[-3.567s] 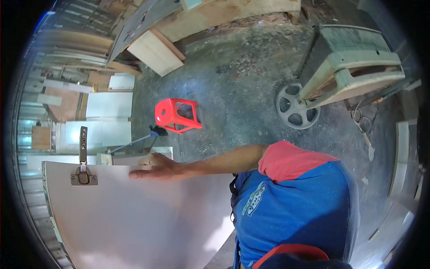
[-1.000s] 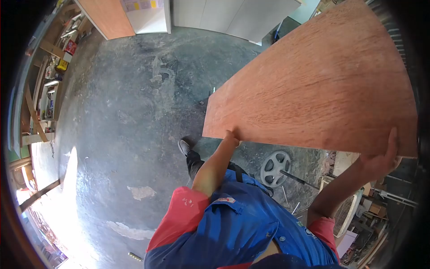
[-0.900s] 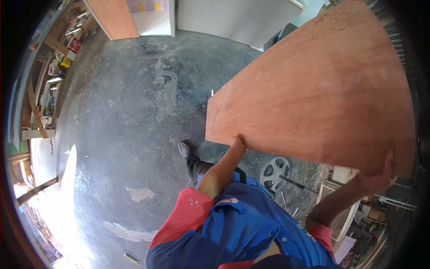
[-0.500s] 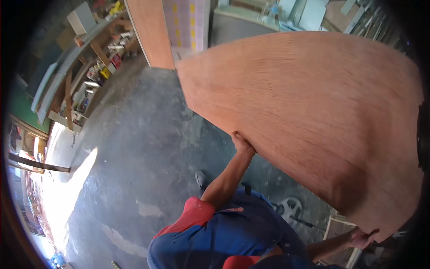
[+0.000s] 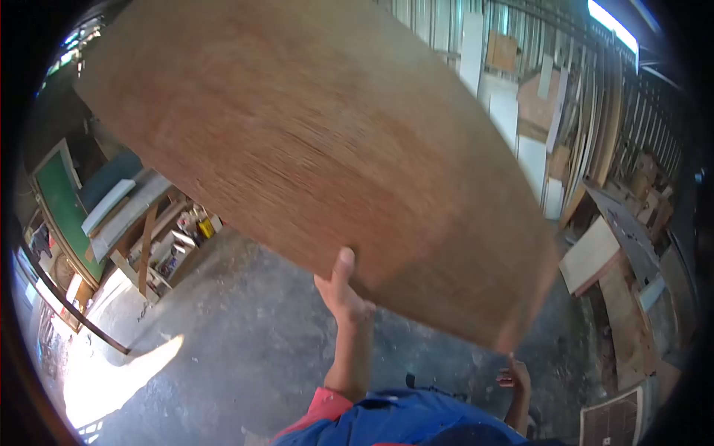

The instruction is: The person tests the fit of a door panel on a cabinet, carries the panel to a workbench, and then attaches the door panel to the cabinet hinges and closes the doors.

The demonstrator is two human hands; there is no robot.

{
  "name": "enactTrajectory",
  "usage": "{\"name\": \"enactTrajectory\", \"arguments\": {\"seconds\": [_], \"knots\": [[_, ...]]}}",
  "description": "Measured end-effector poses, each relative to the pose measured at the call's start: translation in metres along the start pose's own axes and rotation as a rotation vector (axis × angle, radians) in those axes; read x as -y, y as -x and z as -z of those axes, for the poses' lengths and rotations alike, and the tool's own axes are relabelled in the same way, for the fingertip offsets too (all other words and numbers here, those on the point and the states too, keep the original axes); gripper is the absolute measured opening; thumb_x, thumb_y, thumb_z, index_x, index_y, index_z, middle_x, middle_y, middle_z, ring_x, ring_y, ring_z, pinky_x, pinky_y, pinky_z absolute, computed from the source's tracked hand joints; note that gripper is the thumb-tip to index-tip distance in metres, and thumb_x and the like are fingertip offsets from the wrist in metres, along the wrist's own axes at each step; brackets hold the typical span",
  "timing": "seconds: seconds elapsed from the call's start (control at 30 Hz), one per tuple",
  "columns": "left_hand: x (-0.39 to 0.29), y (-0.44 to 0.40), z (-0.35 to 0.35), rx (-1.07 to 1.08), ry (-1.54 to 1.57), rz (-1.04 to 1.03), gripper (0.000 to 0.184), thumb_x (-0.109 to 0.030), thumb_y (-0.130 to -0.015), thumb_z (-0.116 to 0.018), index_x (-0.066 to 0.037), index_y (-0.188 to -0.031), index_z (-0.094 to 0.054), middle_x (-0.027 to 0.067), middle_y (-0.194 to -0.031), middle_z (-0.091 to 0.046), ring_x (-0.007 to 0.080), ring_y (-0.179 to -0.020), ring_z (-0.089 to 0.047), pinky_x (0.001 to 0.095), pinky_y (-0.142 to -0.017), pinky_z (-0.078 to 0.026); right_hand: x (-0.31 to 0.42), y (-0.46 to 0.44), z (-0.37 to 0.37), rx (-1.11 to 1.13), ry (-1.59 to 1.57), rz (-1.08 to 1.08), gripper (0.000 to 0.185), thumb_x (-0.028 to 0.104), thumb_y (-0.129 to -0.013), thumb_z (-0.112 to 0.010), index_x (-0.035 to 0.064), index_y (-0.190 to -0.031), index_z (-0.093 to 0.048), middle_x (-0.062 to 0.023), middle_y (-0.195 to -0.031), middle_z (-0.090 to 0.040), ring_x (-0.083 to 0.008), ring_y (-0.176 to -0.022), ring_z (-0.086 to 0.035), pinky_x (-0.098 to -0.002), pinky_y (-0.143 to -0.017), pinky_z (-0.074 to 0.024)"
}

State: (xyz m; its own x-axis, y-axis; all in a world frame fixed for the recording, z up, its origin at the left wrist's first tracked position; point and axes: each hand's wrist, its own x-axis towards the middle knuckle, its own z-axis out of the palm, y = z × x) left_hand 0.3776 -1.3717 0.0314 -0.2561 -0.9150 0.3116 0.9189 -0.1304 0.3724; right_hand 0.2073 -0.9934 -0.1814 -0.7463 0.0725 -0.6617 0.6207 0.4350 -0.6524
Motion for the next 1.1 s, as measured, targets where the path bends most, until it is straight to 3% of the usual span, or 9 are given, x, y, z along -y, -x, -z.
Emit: {"name": "enactTrajectory", "arguments": {"seconds": [0.1, 0.17, 0.27, 0.37, 0.47, 0.73, 0.93, 0.97, 1.1], "knots": [[-0.013, -0.003, 0.002, 0.067, -0.286, -0.092, 0.032, -0.009, -0.082, -0.067, 0.005, -0.109, -0.057, 0.0076, -0.102, -0.062, 0.0165, -0.093, -0.058, 0.0315, -0.083, -0.046, 0.079, -0.037, -0.036, 0.192, 0.023, 0.966, 0.051, 0.053, -0.097, -0.041, 0.0076, -0.115, -0.055, -0.0062, -0.098, -0.057, -0.0168, -0.095, -0.056, -0.0275, -0.084, -0.0447], [-0.019, -0.002, 0.010, 0.109, -0.447, -0.104, 0.022, -0.007, -0.082, -0.069, 0.004, -0.099, -0.062, 0.0042, -0.093, -0.065, 0.0118, -0.082, -0.059, 0.0275, -0.075, -0.047, 0.189, 0.109, -0.045, 0.285, -0.210, 1.430, 0.072, 0.052, -0.100, -0.030, -0.0005, -0.148, -0.020, -0.0142, -0.153, -0.025, -0.0242, -0.141, -0.024, -0.0374, -0.115, -0.0176], [-0.026, -0.010, 0.030, 0.329, -0.951, -0.246, 0.024, 0.000, -0.079, -0.065, 0.001, -0.103, -0.064, 0.0051, -0.092, -0.069, 0.0071, -0.066, -0.059, 0.0241, -0.057, -0.047, 0.293, 0.178, -0.044, 0.117, -0.630, 1.689, 0.069, 0.053, -0.100, -0.023, 0.0021, -0.147, -0.026, -0.0146, -0.152, -0.028, -0.0259, -0.142, -0.024, -0.0404, -0.115, -0.0167], [-0.037, 0.006, 0.034, 0.529, -1.041, -0.318, 0.050, 0.010, -0.070, -0.058, 0.000, -0.119, -0.061, 0.0150, -0.112, -0.067, 0.0177, -0.085, -0.069, 0.0285, -0.072, -0.054, 0.367, 0.102, -0.106, -0.233, -1.007, 1.826, 0.067, 0.053, -0.100, -0.023, 0.0055, -0.148, -0.024, -0.0118, -0.150, -0.032, -0.0239, -0.138, -0.030, -0.0404, -0.115, -0.0177], [-0.047, 0.022, 0.042, 0.830, -1.324, -0.538, 0.073, 0.013, -0.061, -0.054, -0.003, -0.132, -0.050, 0.0206, -0.129, -0.054, 0.0334, -0.116, -0.056, 0.0417, -0.095, -0.051, 0.352, 0.011, -0.237, 0.145, -1.139, 1.461, 0.066, 0.053, -0.099, -0.027, 0.0063, -0.145, -0.027, -0.0115, -0.146, -0.035, -0.0242, -0.134, -0.033, -0.0415, -0.112, -0.0215], [-0.099, 0.010, 0.084, 0.877, -1.632, -0.332, 0.063, 0.009, -0.066, -0.060, -0.003, -0.127, -0.055, 0.0220, -0.120, -0.059, 0.0298, -0.112, -0.059, 0.0381, -0.090, -0.054, 0.204, -0.016, -0.445, 1.153, -1.067, 0.562, 0.062, 0.054, -0.096, -0.036, 0.0085, -0.139, -0.033, -0.0106, -0.134, -0.044, -0.0251, -0.125, -0.041, -0.0443, -0.104, -0.0315], [-0.126, -0.007, 0.101, 0.696, -1.739, -0.058, 0.052, 0.004, -0.072, -0.065, -0.006, -0.123, -0.061, 0.0206, -0.083, -0.066, 0.0269, -0.072, -0.069, 0.0345, -0.065, -0.053, 0.210, 0.037, -0.459, 1.386, -1.201, 0.673, 0.060, 0.054, -0.094, -0.043, 0.0102, -0.134, -0.037, -0.0099, -0.125, -0.051, -0.0257, -0.118, -0.046, -0.0465, -0.098, -0.0389], [-0.128, -0.014, 0.102, 0.709, -1.748, -0.037, 0.052, 0.004, -0.072, -0.065, -0.006, -0.123, -0.061, 0.0206, -0.083, -0.066, 0.0269, -0.072, -0.069, 0.0345, -0.065, -0.053, 0.235, 0.128, -0.389, 0.922, -1.005, 0.734, 0.069, 0.057, -0.092, -0.046, 0.0145, -0.144, -0.028, -0.0100, -0.140, -0.040, -0.0271, -0.126, -0.042, -0.0434, -0.101, -0.0375], [-0.118, -0.030, 0.105, 0.577, -1.694, 0.158, 0.041, -0.003, -0.077, -0.068, -0.006, -0.118, -0.065, 0.0177, -0.066, -0.060, 0.0165, -0.055, -0.059, 0.0303, -0.057, -0.048, 0.284, 0.188, -0.309, 0.723, -1.000, 1.011, 0.085, 0.057, -0.089, -0.052, 0.0093, -0.150, -0.017, -0.0153, -0.148, -0.030, -0.0306, -0.135, -0.032, -0.0411, -0.108, -0.0301]]}}
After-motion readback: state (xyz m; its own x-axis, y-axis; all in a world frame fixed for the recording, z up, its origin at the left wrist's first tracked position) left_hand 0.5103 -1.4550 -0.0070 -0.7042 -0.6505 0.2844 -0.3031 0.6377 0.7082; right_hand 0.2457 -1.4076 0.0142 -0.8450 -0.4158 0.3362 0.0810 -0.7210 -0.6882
